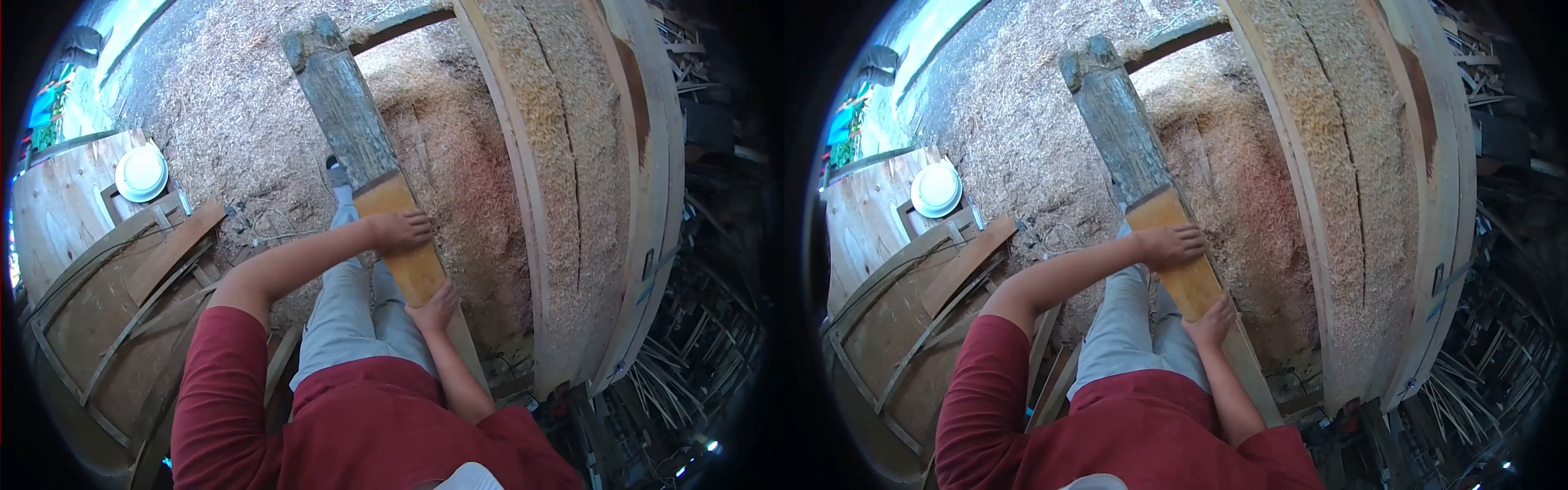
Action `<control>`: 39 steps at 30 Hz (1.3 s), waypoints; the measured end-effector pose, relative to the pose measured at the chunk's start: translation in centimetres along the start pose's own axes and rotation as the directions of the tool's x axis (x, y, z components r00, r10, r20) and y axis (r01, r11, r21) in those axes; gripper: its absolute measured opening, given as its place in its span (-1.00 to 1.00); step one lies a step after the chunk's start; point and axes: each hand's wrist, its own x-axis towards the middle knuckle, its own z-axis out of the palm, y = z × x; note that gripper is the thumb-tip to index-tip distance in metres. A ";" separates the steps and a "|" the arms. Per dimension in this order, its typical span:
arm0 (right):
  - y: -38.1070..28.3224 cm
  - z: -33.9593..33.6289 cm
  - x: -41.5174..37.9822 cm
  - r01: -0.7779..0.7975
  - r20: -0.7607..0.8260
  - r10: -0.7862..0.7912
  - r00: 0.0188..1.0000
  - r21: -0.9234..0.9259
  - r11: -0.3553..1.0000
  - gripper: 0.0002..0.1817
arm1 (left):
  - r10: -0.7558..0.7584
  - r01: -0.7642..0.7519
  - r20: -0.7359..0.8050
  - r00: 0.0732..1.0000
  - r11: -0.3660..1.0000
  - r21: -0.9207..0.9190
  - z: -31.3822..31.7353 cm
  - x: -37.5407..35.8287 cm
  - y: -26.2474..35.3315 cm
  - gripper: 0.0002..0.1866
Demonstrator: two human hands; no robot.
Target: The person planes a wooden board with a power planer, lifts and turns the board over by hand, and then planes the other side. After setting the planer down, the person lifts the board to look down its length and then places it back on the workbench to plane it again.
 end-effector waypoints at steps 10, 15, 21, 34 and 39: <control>-5.6 0.2 3.9 -0.034 0.026 0.035 0.999 -0.056 0.998 0.28 | 0.103 -0.103 0.005 0.995 0.992 -0.075 -4.0 -3.7 -6.0 0.29; -12.9 -1.6 9.6 -0.059 0.066 0.058 0.996 0.020 0.998 0.28 | 0.101 -0.105 -0.058 0.993 0.992 -0.075 -8.4 -7.5 -13.2 0.26; -21.6 -3.0 16.7 0.047 -0.023 -0.046 0.999 0.038 0.998 0.28 | 0.095 -0.104 -0.114 0.989 0.991 -0.080 -13.1 -12.2 -22.4 0.17; -25.4 -3.3 20.0 0.094 -0.026 -0.095 0.995 -0.017 0.995 0.31 | 0.063 -0.065 -0.021 0.998 0.992 -0.107 -18.4 -15.1 -26.0 0.21; -25.0 -2.9 19.4 0.114 -0.036 -0.117 0.993 -0.060 0.992 0.32 | 0.022 -0.024 -0.066 0.998 0.999 -0.038 -16.9 -15.8 -25.0 0.24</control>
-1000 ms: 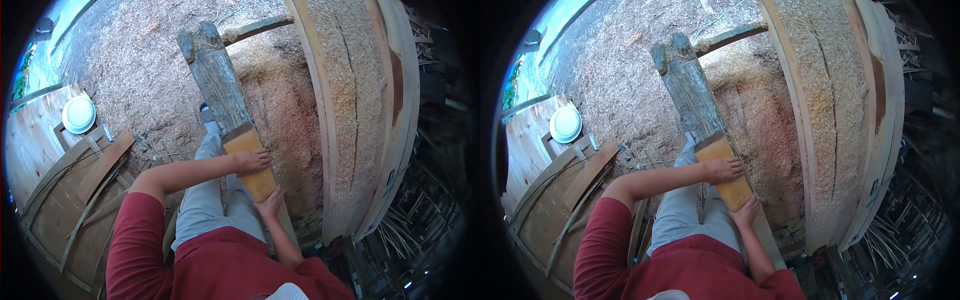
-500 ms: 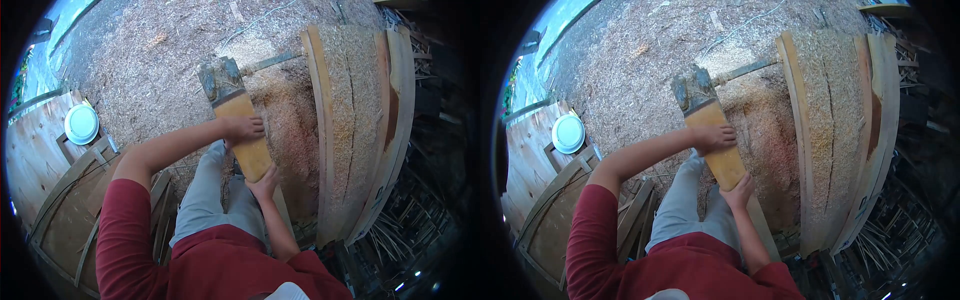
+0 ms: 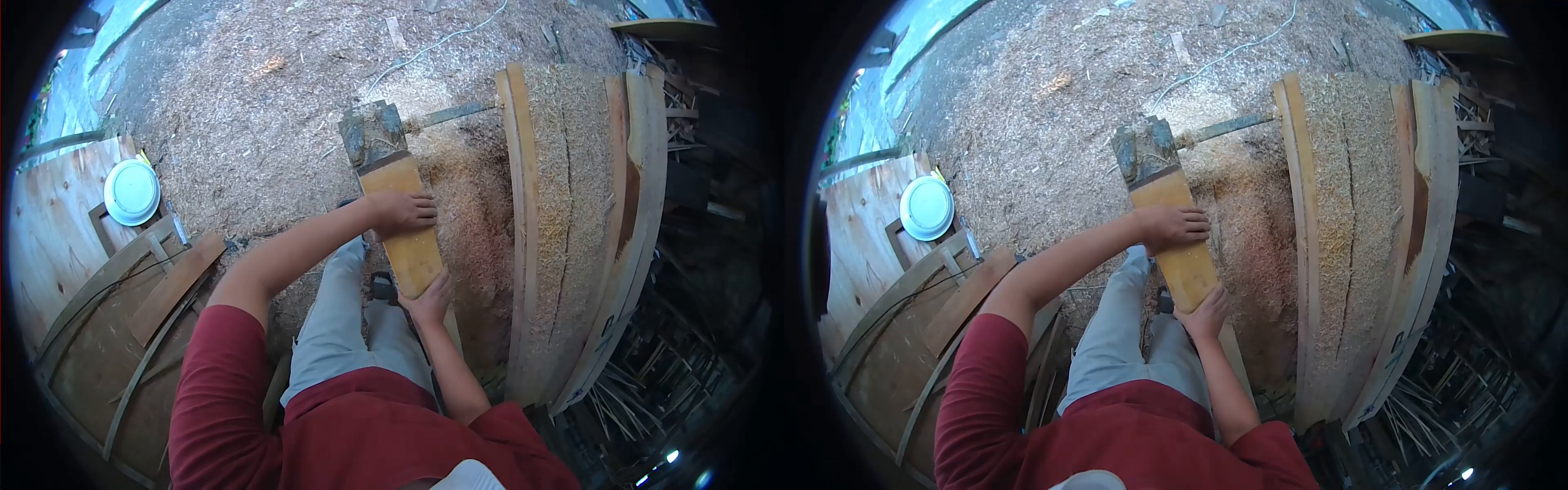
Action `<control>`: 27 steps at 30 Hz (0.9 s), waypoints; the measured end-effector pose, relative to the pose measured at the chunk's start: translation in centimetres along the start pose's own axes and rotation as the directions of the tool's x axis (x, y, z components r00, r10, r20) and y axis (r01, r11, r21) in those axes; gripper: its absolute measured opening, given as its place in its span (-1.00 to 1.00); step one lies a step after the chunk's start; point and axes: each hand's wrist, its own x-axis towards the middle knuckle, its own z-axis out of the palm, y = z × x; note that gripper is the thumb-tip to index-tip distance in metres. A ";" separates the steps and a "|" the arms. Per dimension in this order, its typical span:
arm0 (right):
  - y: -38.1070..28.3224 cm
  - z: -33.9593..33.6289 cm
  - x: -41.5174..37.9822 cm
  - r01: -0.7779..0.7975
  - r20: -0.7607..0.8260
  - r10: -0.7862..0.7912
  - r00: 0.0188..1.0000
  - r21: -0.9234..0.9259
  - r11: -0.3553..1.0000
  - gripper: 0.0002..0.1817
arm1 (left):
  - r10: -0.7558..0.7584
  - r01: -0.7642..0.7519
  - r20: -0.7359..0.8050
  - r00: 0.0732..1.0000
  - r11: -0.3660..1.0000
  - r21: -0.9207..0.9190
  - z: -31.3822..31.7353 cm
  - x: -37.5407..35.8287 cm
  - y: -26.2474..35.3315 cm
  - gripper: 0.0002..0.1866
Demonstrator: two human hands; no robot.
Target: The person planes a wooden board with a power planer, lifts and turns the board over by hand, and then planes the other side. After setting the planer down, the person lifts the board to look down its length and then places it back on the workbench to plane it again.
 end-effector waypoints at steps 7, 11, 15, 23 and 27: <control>1.3 1.0 -1.2 0.047 -0.072 -0.050 0.996 -0.042 0.998 0.42 | -0.380 0.473 -0.475 0.794 0.876 0.090 3.5 -5.5 8.6 0.11; 2.8 0.4 -2.7 0.106 -0.087 -0.101 0.991 0.057 0.993 0.46 | -0.781 0.746 -0.445 0.439 0.592 -0.305 7.8 -9.8 20.2 -0.01; 6.1 -0.8 -6.8 0.241 -0.208 -0.221 0.953 0.076 0.967 0.43 | -0.835 0.819 -0.508 0.212 0.436 -0.374 13.5 -12.7 34.1 -0.17; 17.1 -5.6 -22.9 0.286 -0.260 -0.219 0.940 0.258 0.923 0.04 | -0.758 0.795 -0.653 0.008 0.400 -0.455 19.4 -9.4 58.2 -0.40; 23.6 -8.0 -31.2 0.298 -0.332 -0.240 0.912 0.137 0.944 -0.05 | -0.702 0.765 -0.712 -0.003 0.457 -0.453 20.5 -8.1 64.7 -0.45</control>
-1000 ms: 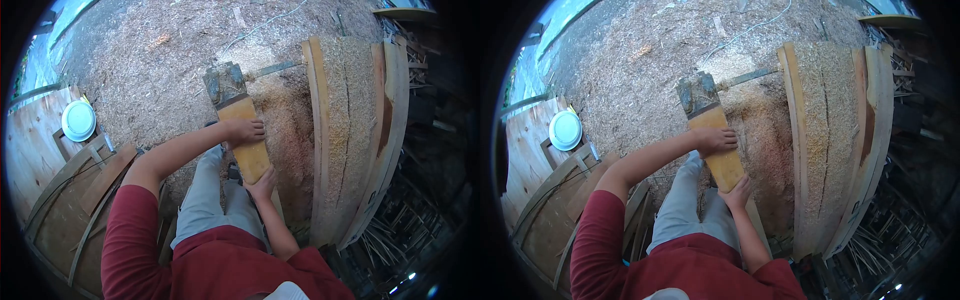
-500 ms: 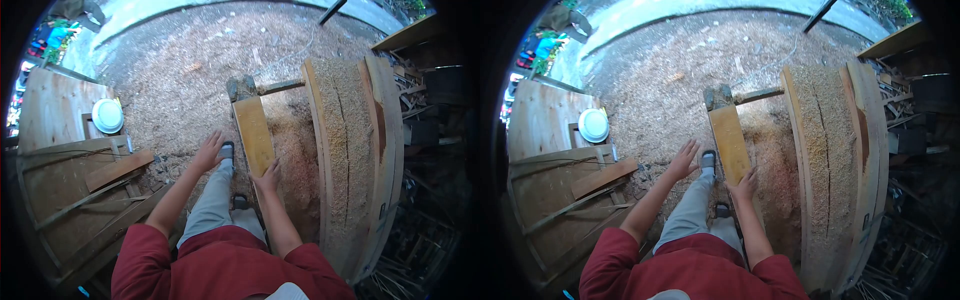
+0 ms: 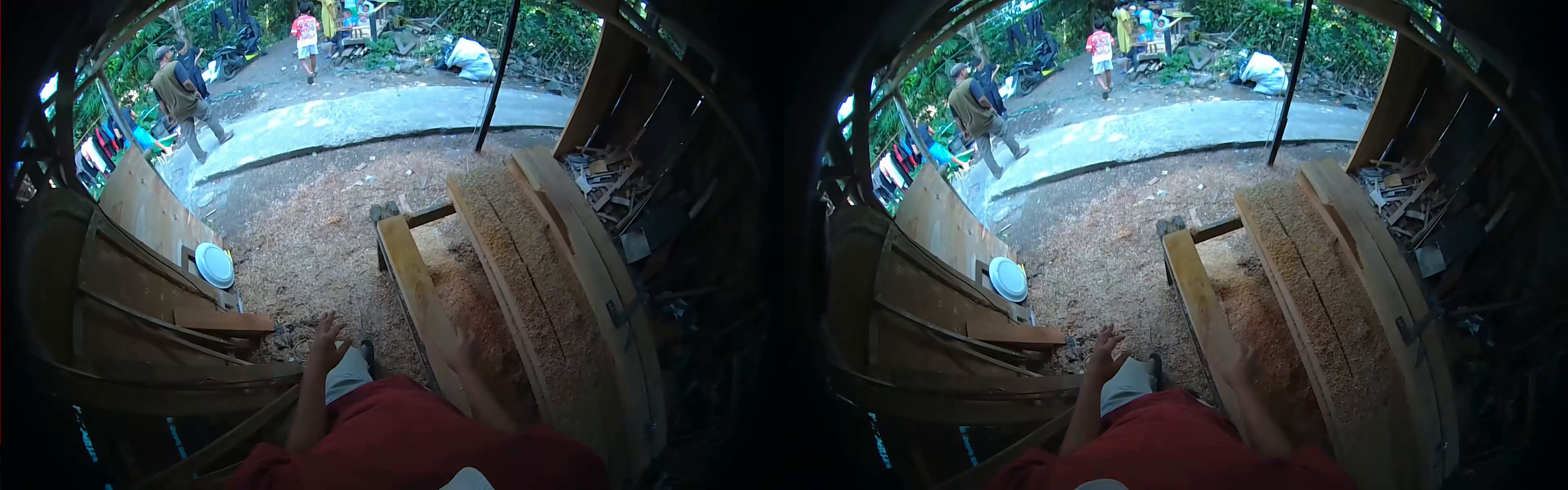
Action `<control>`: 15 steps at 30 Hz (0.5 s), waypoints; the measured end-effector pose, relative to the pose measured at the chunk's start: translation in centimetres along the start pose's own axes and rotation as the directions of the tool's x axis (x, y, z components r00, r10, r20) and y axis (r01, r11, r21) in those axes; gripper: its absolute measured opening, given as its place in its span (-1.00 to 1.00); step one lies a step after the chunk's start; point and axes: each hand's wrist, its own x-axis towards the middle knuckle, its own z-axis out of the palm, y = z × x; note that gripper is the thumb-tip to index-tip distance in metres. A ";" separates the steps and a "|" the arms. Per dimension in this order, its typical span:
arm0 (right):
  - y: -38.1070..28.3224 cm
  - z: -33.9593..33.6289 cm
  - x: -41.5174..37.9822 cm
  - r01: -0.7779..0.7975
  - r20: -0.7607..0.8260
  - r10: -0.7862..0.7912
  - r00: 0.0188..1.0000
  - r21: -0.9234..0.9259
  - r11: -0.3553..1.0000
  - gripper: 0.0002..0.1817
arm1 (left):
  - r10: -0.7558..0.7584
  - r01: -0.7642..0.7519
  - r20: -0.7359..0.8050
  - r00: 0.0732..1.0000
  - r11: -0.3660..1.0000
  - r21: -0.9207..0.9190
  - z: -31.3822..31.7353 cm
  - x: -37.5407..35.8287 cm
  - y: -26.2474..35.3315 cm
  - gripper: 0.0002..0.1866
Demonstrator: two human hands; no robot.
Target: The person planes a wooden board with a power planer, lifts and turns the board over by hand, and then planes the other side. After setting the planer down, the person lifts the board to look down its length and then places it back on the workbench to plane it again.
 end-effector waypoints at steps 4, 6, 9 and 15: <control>2.1 -4.3 -4.7 -0.245 0.206 0.241 0.948 -0.007 0.969 -0.07 | 0.033 -0.033 -0.001 0.999 0.992 -0.124 -3.0 -3.1 2.1 -0.49; 2.1 -6.0 -6.7 -0.290 0.232 0.275 0.933 0.031 0.957 -0.08 | 0.050 -0.049 0.004 0.999 0.984 -0.171 -4.1 -4.3 2.2 -0.50; 2.2 -7.6 -9.8 -0.361 0.190 0.349 0.918 0.030 0.932 -0.11 | 0.121 -0.108 0.064 0.991 0.979 -0.175 -5.2 -5.8 1.6 -0.50; 2.3 -7.6 -20.9 -0.428 -0.021 0.442 0.897 0.216 0.878 -0.29 | 0.247 -0.192 0.258 0.934 0.956 -0.222 -7.8 -10.6 1.4 -0.51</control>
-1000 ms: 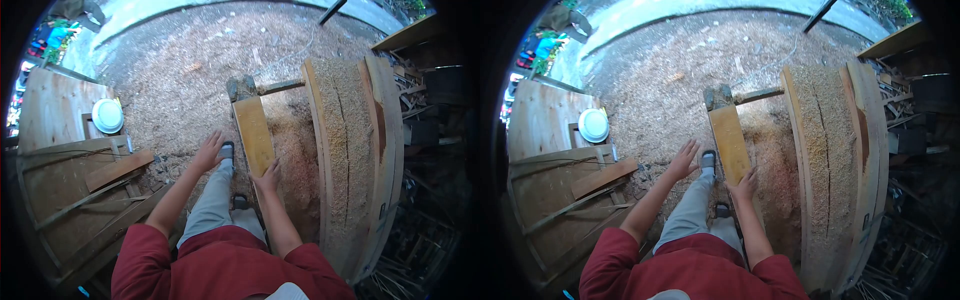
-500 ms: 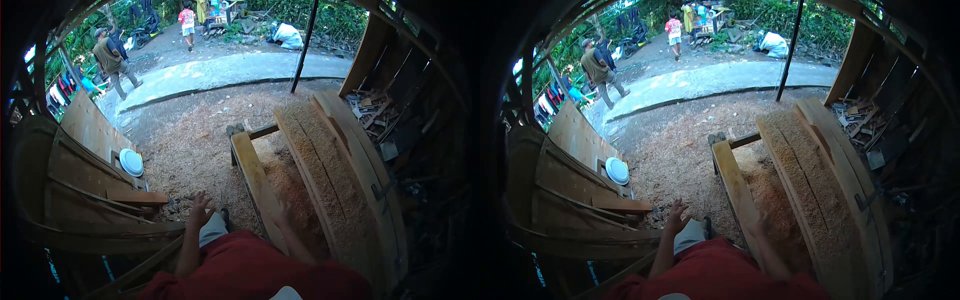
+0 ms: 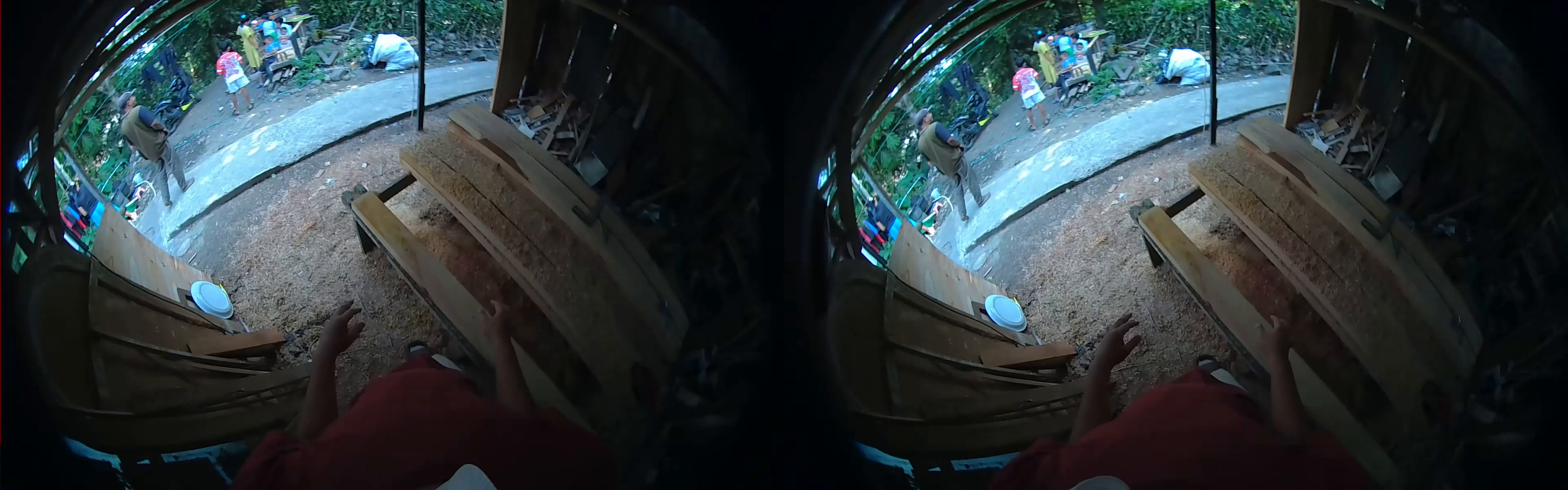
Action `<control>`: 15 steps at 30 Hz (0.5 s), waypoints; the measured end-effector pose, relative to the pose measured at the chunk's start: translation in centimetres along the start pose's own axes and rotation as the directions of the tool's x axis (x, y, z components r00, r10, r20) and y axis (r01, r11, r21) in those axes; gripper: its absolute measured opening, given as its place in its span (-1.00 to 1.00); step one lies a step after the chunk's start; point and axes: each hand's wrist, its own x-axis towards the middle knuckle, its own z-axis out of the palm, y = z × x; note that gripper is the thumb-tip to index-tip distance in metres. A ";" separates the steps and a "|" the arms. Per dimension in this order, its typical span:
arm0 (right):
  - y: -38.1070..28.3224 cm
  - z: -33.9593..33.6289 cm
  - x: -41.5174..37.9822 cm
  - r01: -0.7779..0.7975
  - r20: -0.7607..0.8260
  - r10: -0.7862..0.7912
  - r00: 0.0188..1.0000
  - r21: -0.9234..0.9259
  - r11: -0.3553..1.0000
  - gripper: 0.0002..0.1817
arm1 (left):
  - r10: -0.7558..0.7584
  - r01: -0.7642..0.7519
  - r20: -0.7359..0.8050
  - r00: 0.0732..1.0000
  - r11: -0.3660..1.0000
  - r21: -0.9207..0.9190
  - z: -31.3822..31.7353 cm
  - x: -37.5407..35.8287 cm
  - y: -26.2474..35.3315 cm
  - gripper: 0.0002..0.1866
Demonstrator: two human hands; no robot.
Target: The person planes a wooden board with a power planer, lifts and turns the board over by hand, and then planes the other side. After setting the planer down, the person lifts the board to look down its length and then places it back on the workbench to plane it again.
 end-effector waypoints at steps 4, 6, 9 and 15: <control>4.7 -2.1 -11.8 -0.096 -0.202 0.107 0.974 0.063 0.993 -0.36 | 0.168 -0.165 0.065 0.984 0.985 -0.040 1.5 -3.5 0.6 -0.51; 5.4 -5.3 -18.9 -0.225 -0.246 0.239 0.940 0.082 0.971 -0.37 | 0.154 -0.138 0.164 0.974 0.985 -0.105 3.0 -5.2 2.6 -0.54; 15.4 -5.5 -27.6 -0.184 -0.515 0.234 0.825 0.148 0.972 -0.38 | 0.188 -0.156 0.357 0.915 0.981 -0.115 6.6 -7.9 5.3 -0.59; 26.4 -9.5 -49.0 -0.413 -0.608 0.619 0.497 0.461 0.785 -0.38 | 0.492 -0.437 0.545 0.679 0.867 -0.238 16.0 -11.7 9.8 -0.59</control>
